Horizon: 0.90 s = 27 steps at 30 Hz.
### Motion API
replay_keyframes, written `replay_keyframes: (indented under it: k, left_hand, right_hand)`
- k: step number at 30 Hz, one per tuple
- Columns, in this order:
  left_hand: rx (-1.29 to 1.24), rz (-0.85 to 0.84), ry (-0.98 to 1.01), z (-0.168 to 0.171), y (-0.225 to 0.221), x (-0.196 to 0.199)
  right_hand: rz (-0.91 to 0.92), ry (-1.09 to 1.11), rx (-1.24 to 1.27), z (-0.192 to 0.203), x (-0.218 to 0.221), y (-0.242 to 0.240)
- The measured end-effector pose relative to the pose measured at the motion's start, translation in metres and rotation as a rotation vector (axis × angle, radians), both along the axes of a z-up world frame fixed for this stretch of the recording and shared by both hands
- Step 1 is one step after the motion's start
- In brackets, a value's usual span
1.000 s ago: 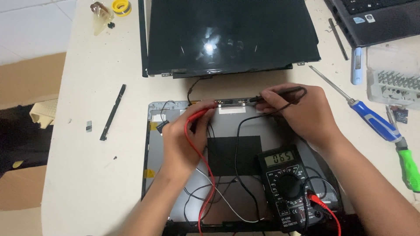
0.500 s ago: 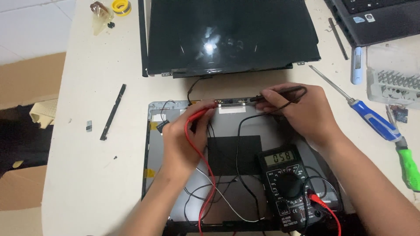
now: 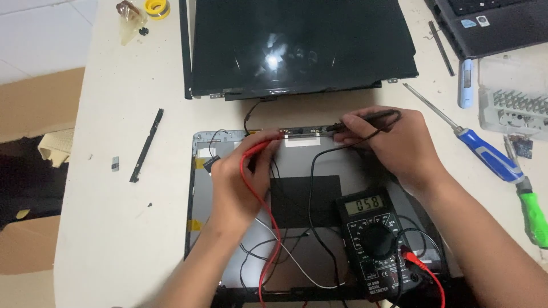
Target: Testing a laptop LCD circuit board using a digital multimeter to diagnose electrical issues.
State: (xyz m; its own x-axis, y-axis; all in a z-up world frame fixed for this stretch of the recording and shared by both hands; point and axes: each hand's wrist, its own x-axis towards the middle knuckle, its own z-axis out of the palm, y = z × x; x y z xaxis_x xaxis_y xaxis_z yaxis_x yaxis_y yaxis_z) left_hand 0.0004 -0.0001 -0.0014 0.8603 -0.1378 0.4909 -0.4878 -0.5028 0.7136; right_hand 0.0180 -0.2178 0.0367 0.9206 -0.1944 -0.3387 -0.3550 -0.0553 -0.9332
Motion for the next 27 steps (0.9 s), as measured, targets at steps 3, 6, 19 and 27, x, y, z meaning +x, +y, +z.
replay_keyframes:
  k: [3, 6, 19, 27]
  left_hand:
    - [-0.007, 0.013, 0.011, 0.0, 0.0, 0.0]
    - [-0.016, 0.027, 0.033, 0.002, -0.002, 0.0]
    - [-0.001, 0.068, 0.054, 0.004, -0.004, -0.001]
    - [-0.009, 0.08, 0.135, 0.008, -0.003, -0.003]
  right_hand:
    - [0.016, -0.024, 0.002, -0.004, 0.0, -0.001]
    - [0.021, -0.016, -0.027, 0.005, -0.002, 0.002]
    - [0.022, 0.012, -0.124, 0.012, -0.003, 0.003]
    - [0.065, -0.038, -0.097, 0.008, -0.004, 0.0]
